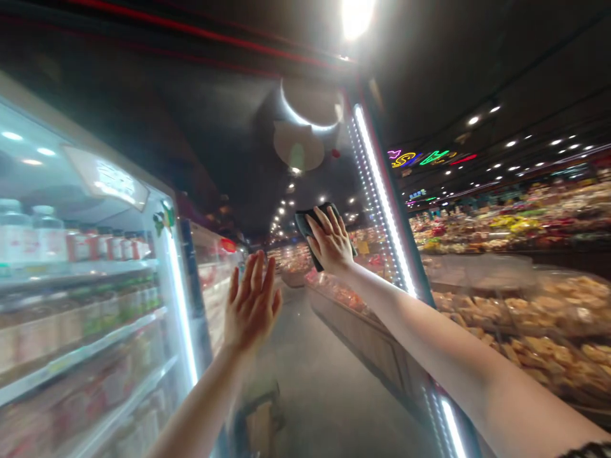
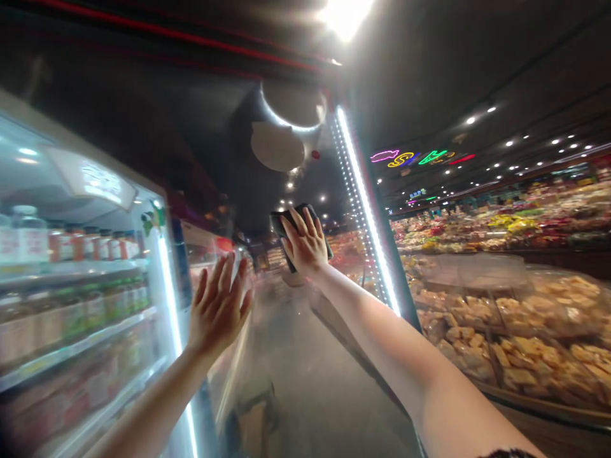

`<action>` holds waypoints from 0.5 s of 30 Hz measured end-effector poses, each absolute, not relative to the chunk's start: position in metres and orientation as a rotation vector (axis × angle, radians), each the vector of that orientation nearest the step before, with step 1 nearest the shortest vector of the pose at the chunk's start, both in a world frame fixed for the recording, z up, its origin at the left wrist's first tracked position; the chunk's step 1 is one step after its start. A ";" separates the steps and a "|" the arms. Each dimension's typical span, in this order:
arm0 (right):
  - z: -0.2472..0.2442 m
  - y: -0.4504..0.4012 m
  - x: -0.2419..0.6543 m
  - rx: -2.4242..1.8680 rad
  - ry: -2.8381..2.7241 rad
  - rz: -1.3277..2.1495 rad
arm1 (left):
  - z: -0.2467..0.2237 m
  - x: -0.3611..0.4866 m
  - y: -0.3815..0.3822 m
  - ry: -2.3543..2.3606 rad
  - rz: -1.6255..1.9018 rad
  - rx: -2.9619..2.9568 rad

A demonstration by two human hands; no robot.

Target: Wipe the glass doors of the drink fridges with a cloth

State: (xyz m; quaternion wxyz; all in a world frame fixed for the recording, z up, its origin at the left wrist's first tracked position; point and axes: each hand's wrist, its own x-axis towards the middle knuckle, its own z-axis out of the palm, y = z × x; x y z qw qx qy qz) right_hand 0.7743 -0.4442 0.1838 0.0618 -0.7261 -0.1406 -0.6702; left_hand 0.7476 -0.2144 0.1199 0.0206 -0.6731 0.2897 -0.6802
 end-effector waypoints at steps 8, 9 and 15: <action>0.276 -0.540 0.806 -2.080 -0.365 -2.106 | 0.119 0.748 -0.216 0.823 -2.115 -2.021; 0.280 -0.552 0.811 -2.040 -0.360 -2.115 | 0.119 0.748 -0.216 0.818 -2.115 -2.019; 0.252 -0.600 0.823 -1.978 -0.334 -2.136 | 0.119 0.748 -0.218 0.803 -2.107 -2.033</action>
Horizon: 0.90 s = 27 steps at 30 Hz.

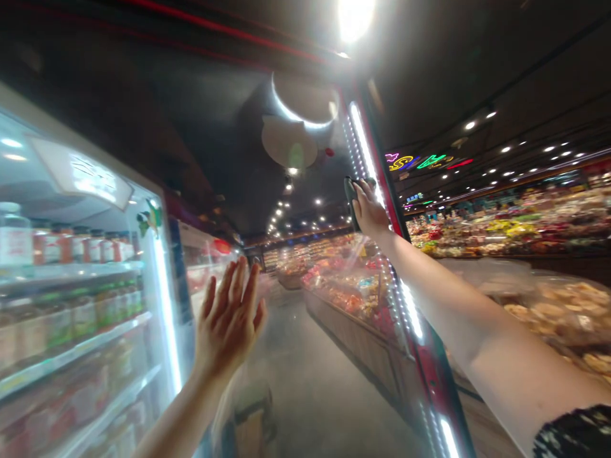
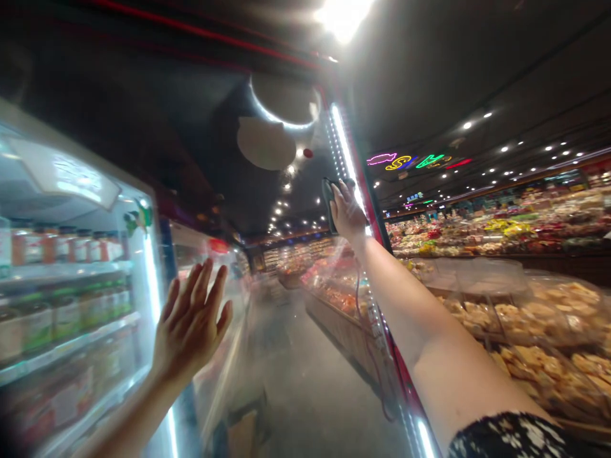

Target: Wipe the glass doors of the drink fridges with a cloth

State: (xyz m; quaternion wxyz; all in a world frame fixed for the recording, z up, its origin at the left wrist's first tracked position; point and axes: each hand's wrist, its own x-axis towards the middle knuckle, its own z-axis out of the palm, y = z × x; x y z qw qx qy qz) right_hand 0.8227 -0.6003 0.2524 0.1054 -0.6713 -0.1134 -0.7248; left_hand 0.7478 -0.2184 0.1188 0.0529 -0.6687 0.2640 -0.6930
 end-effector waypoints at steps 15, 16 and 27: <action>0.044 -0.604 0.805 -1.949 -0.441 -2.081 | 0.118 0.749 -0.220 0.856 -2.130 -2.028; 0.057 -0.605 0.807 -1.926 -0.458 -2.086 | 0.118 0.750 -0.220 0.858 -2.135 -2.024; 0.193 -0.512 0.801 -1.918 -0.388 -2.050 | 0.116 0.749 -0.219 0.839 -2.162 -2.007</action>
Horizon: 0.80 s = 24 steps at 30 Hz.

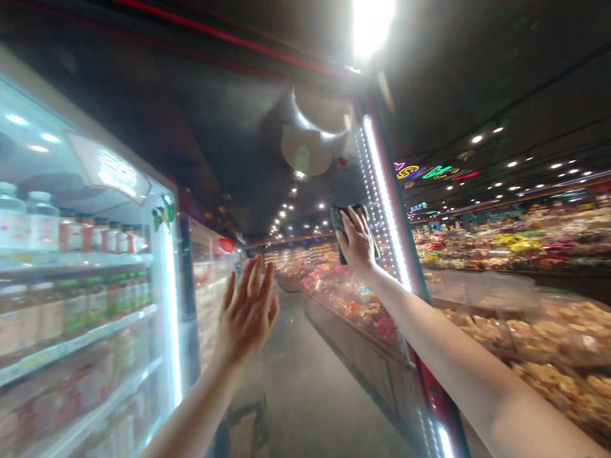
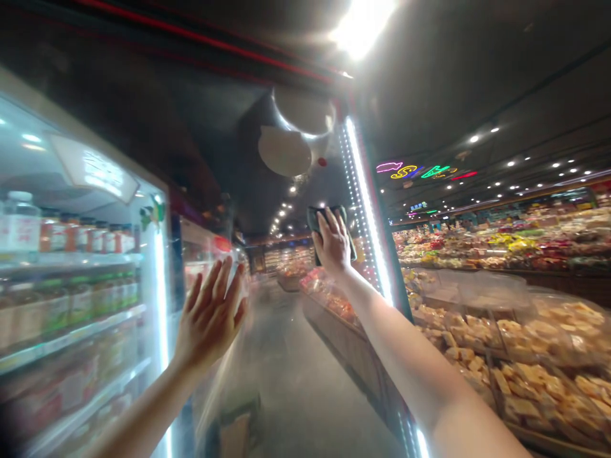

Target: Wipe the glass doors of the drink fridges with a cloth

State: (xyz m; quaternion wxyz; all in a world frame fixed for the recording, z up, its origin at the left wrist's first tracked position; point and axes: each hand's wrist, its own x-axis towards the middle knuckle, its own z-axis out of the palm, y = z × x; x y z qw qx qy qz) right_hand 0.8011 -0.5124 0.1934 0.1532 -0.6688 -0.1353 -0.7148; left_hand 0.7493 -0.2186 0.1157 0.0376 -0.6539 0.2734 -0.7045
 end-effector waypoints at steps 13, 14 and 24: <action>0.145 -0.605 0.805 -1.959 -0.435 -2.110 | 0.115 0.749 -0.219 0.873 -2.159 -2.064; 0.163 -0.597 0.812 -1.901 -0.371 -2.110 | 0.115 0.749 -0.220 0.857 -2.150 -2.076; 0.182 -0.466 0.784 -2.143 -0.639 -2.060 | 0.115 0.749 -0.220 0.867 -2.141 -2.081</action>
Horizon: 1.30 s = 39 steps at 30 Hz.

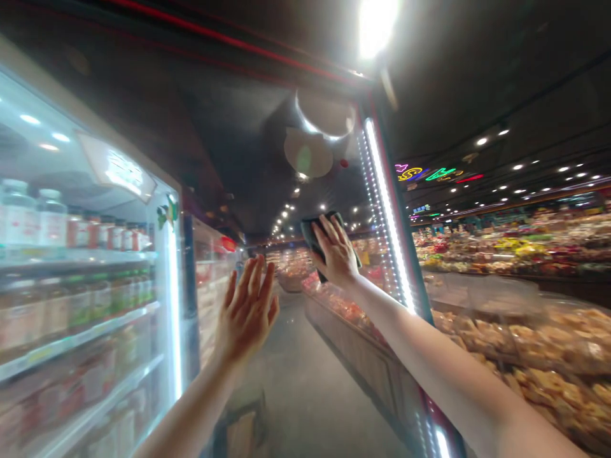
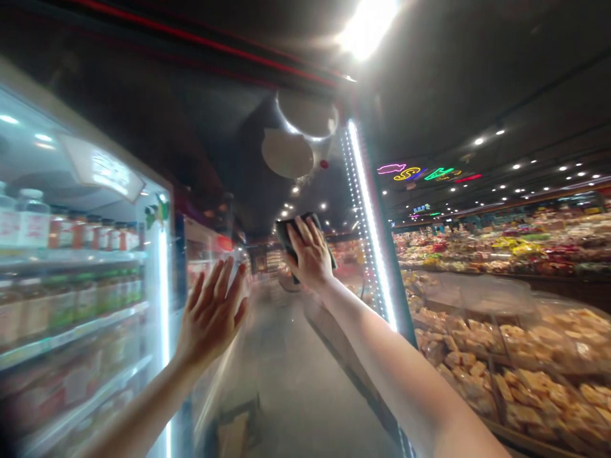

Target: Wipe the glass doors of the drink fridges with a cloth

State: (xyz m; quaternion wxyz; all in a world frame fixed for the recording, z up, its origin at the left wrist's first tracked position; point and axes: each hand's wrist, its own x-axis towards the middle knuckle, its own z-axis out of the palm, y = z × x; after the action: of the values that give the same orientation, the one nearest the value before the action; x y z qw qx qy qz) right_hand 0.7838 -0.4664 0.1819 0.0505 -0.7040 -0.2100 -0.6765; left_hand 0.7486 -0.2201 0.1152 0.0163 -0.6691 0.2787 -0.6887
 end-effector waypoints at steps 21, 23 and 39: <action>0.220 -0.498 0.804 -1.968 -0.466 -2.093 | 0.114 0.751 -0.219 0.815 -2.138 -2.025; 0.187 -0.497 0.793 -2.125 -0.667 -2.080 | 0.114 0.751 -0.219 0.818 -2.136 -2.031; 0.143 -0.456 0.791 -2.005 -0.453 -2.030 | 0.113 0.750 -0.221 0.836 -2.086 -2.132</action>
State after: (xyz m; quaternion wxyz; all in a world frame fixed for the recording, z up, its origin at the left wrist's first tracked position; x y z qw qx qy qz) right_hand 0.7905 -0.4558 0.1434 0.1261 -0.6886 -0.1554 -0.6970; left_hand 0.7496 -0.2214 0.1132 0.0218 -0.6881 0.2699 -0.6732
